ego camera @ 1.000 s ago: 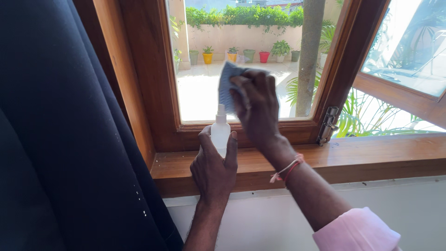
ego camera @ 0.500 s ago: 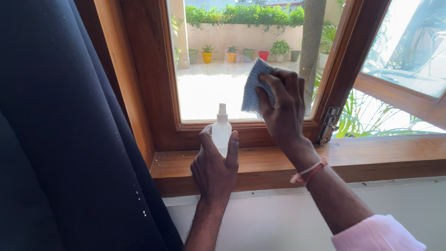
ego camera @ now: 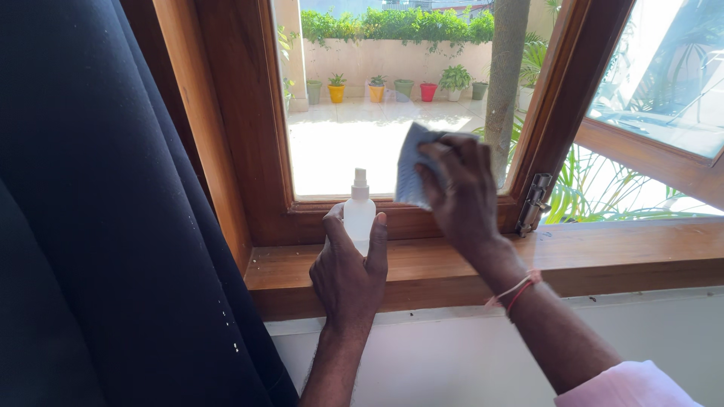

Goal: The person cleans a window pane using a spray bottle and a patterned cloth. They repeatedly spray the glass and wipe it in circular and linear motions, focusing on different sections of the window throughout the video.

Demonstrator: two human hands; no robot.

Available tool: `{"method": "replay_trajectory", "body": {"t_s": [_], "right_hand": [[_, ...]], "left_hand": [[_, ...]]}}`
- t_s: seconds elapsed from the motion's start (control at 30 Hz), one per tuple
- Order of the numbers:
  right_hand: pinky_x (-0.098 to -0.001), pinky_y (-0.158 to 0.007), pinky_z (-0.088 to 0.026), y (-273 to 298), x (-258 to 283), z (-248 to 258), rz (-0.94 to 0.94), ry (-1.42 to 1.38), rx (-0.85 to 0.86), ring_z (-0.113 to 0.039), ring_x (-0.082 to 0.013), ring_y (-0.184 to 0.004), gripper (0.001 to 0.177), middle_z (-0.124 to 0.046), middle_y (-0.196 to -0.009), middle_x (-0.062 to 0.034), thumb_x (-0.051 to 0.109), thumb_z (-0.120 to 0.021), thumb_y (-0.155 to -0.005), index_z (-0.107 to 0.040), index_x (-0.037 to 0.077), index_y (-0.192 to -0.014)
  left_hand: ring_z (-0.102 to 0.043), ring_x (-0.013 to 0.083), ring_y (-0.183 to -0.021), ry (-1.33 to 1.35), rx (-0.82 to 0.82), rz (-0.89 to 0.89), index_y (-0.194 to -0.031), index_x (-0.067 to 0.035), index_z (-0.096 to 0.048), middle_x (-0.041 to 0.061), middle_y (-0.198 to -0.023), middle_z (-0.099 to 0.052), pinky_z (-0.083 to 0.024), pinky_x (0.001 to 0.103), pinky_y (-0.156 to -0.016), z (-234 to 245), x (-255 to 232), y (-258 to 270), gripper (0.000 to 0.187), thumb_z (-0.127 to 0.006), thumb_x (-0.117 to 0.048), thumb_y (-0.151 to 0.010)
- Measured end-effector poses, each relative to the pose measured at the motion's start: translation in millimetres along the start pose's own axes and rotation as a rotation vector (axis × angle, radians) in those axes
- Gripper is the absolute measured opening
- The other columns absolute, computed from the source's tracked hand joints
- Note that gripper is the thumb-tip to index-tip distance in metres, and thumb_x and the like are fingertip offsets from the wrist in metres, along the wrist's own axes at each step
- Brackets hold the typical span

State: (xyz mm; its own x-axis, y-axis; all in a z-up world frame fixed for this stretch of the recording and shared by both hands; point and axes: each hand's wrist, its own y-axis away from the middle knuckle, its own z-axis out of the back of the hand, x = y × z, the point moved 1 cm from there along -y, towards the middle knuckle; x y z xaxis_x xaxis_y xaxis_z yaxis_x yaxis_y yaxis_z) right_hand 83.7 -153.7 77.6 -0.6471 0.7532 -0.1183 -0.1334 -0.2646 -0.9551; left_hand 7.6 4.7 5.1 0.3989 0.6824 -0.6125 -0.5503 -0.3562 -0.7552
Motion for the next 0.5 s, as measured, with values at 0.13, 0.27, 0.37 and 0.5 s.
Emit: {"method": "replay_trajectory", "body": {"t_s": [0.13, 0.27, 0.37, 0.5], "right_hand": [[-0.0400, -0.093, -0.050, -22.7, -4.2, -4.2, -0.029, -0.007, -0.109, -0.054, -0.0269, -0.110, 0.030, -0.056, -0.120, -0.0086, 0.012, -0.083, -0.095, -0.068, 0.009, -0.121], [-0.0416, -0.095, -0.049, -40.5, 22.7, -19.8, -0.006, -0.068, -0.141, -0.053, -0.0275, -0.111, 0.029, -0.056, -0.120, -0.0079, 0.008, -0.082, -0.096, -0.069, 0.010, -0.121], [-0.0409, -0.092, -0.050, -32.5, 39.9, -23.6, 0.018, -0.104, -0.078, -0.053, -0.0283, -0.110, 0.029, -0.057, -0.119, -0.0083, 0.008, -0.081, -0.093, -0.069, 0.010, -0.119], [-0.0402, -0.090, -0.051, -7.1, 38.7, -18.1, 0.032, -0.117, 0.025, -0.054, -0.0284, -0.108, 0.027, -0.057, -0.118, -0.0105, 0.010, -0.080, -0.092, -0.068, 0.010, -0.117]], "left_hand": [[-0.079, 0.0308, -0.080, 0.007, 0.015, 0.018, -0.131, -0.003, -0.045, 0.020, -0.092, -0.075, -0.063, 0.045, -0.065, -0.7, -0.5, -0.1, 0.054, -0.051, -0.049, -0.103], [-0.079, 0.0303, -0.081, 0.021, 0.030, 0.022, -0.130, -0.002, -0.044, 0.020, -0.091, -0.075, -0.064, 0.044, -0.065, 0.9, -0.1, -1.2, 0.052, -0.051, -0.047, -0.104], [-0.079, 0.0304, -0.079, 0.028, 0.017, 0.006, -0.132, -0.001, -0.043, 0.020, -0.091, -0.074, -0.064, 0.044, -0.064, 2.2, -0.2, -1.0, 0.052, -0.051, -0.045, -0.104], [-0.079, 0.0307, -0.078, 0.018, 0.019, 0.007, -0.130, -0.001, -0.043, 0.021, -0.090, -0.074, -0.064, 0.044, -0.062, 2.8, 0.6, -0.5, 0.052, -0.051, -0.045, -0.104]]}}
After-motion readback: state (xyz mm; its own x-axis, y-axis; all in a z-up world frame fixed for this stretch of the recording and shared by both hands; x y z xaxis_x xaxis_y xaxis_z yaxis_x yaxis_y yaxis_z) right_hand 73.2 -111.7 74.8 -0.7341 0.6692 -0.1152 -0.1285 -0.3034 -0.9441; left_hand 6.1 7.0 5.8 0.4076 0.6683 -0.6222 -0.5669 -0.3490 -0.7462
